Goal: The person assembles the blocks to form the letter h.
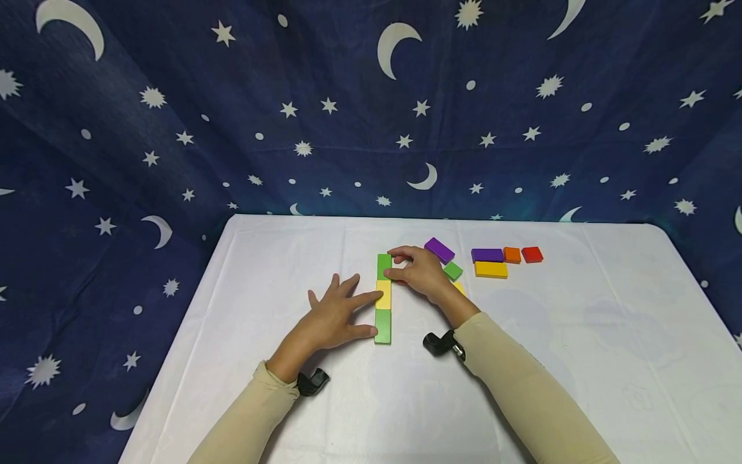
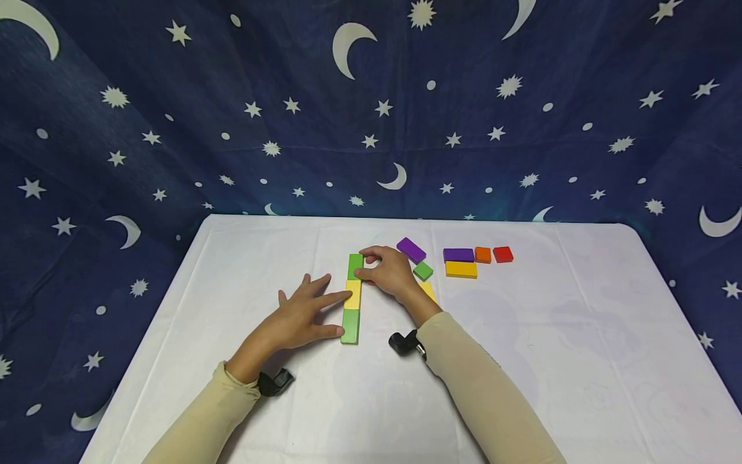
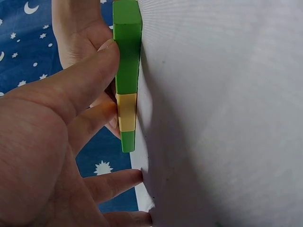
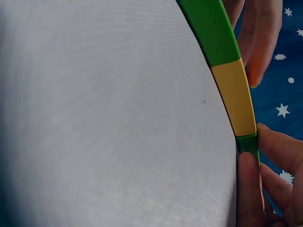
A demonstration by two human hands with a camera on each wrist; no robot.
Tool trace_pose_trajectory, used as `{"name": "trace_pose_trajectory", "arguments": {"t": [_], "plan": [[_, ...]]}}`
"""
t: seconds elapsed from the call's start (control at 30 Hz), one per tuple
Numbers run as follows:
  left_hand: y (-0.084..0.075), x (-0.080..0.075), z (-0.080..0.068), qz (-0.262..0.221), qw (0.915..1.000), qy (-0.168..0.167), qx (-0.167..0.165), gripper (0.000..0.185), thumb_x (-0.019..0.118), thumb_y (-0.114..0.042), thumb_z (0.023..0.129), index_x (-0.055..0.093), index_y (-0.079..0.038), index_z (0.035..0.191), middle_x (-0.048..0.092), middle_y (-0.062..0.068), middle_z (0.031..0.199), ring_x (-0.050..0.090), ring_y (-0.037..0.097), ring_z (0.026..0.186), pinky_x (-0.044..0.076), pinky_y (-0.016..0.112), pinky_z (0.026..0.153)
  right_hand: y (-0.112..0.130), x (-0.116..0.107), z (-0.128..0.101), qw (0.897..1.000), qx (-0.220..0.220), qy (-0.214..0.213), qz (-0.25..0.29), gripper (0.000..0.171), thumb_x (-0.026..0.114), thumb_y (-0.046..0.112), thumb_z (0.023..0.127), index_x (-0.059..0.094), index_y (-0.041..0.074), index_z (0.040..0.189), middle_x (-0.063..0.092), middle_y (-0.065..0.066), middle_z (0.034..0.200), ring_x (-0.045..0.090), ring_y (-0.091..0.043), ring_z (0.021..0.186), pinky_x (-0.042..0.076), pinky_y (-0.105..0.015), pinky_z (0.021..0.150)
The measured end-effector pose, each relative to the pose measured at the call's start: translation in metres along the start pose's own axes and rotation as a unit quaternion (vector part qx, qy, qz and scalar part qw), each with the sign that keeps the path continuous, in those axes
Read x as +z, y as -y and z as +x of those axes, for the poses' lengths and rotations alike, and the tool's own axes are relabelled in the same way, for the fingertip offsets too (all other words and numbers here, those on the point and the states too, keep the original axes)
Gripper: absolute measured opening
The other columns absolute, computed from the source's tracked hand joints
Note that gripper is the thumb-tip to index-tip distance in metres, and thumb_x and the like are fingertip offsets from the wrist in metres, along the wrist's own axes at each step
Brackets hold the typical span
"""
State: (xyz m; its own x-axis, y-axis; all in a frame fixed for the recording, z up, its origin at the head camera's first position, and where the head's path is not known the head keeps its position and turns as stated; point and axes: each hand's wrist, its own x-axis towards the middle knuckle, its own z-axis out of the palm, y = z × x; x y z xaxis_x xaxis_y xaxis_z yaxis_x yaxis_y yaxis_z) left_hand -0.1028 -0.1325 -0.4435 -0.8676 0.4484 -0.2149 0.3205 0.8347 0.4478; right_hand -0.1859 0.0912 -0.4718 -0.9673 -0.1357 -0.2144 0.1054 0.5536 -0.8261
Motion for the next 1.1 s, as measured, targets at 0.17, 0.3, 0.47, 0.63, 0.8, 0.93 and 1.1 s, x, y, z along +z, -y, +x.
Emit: {"name": "trace_pose_trajectory", "arguments": {"t": [0.17,0.3,0.47,0.63,0.8,0.93,1.1], "plan": [[-0.0002,-0.0003,-0.0007,0.0,1.0,0.001,0.001,0.068,0.077,-0.055,0.085,0.053,-0.04,0.148,0.03,0.017,0.167,0.013,0.057,0.153,0.012,0.092,0.099,0.0008,-0.0004,-0.001,1.0,0.0,0.001,0.001,0.048,0.085,0.031,0.081,0.072,0.021,0.126,0.067,-0.001,0.11,0.057,-0.02,0.096,0.045,-0.03,0.078],[-0.0001,-0.0002,-0.0007,0.003,1.0,0.001,0.001,0.069,0.077,-0.055,0.085,0.053,-0.041,0.148,0.029,0.016,0.167,0.013,0.056,0.153,0.011,0.091,0.1,0.0018,-0.0011,-0.0016,1.0,-0.006,-0.002,0.0,0.048,0.086,0.03,0.081,0.072,0.021,0.126,0.068,-0.001,0.11,0.056,-0.02,0.092,0.044,-0.03,0.076],[0.0005,-0.0001,-0.0007,0.005,1.0,-0.002,0.003,0.068,0.077,-0.054,0.086,0.053,-0.041,0.148,0.03,0.016,0.167,0.013,0.057,0.153,0.012,0.092,0.1,0.0038,-0.0019,-0.0024,1.0,-0.012,-0.004,-0.001,0.047,0.086,0.029,0.081,0.072,0.02,0.126,0.068,-0.002,0.109,0.054,-0.02,0.089,0.043,-0.031,0.075],[0.0009,-0.0002,-0.0005,0.004,1.0,-0.003,0.003,0.068,0.077,-0.054,0.086,0.053,-0.041,0.148,0.031,0.016,0.166,0.013,0.057,0.153,0.013,0.092,0.099,0.0054,-0.0019,-0.0029,1.0,-0.009,-0.004,-0.002,0.048,0.086,0.029,0.081,0.072,0.02,0.126,0.068,-0.002,0.11,0.054,-0.02,0.088,0.043,-0.03,0.075],[0.0007,-0.0002,-0.0001,0.004,1.0,-0.001,0.002,0.068,0.077,-0.054,0.086,0.053,-0.041,0.148,0.031,0.016,0.166,0.013,0.057,0.153,0.012,0.092,0.1,0.0048,-0.0018,-0.0023,1.0,-0.007,0.0,-0.009,0.048,0.085,0.03,0.083,0.071,0.02,0.128,0.068,-0.002,0.112,0.055,-0.02,0.092,0.043,-0.03,0.077],[0.0005,0.0002,0.0005,0.006,1.0,0.001,0.0,0.068,0.077,-0.054,0.085,0.053,-0.042,0.148,0.031,0.016,0.166,0.014,0.056,0.153,0.012,0.091,0.1,0.0035,-0.0021,-0.0015,1.0,-0.002,0.007,-0.012,0.049,0.084,0.031,0.084,0.07,0.02,0.13,0.068,-0.002,0.113,0.055,-0.021,0.097,0.042,-0.032,0.082],[0.0006,0.001,0.001,0.01,0.9999,0.001,-0.003,0.068,0.077,-0.055,0.085,0.053,-0.042,0.148,0.031,0.015,0.166,0.014,0.056,0.153,0.012,0.091,0.1,0.0021,-0.0027,-0.0005,1.0,0.005,0.015,-0.008,0.05,0.084,0.031,0.084,0.07,0.021,0.131,0.068,-0.002,0.114,0.055,-0.023,0.102,0.042,-0.035,0.087]]}}
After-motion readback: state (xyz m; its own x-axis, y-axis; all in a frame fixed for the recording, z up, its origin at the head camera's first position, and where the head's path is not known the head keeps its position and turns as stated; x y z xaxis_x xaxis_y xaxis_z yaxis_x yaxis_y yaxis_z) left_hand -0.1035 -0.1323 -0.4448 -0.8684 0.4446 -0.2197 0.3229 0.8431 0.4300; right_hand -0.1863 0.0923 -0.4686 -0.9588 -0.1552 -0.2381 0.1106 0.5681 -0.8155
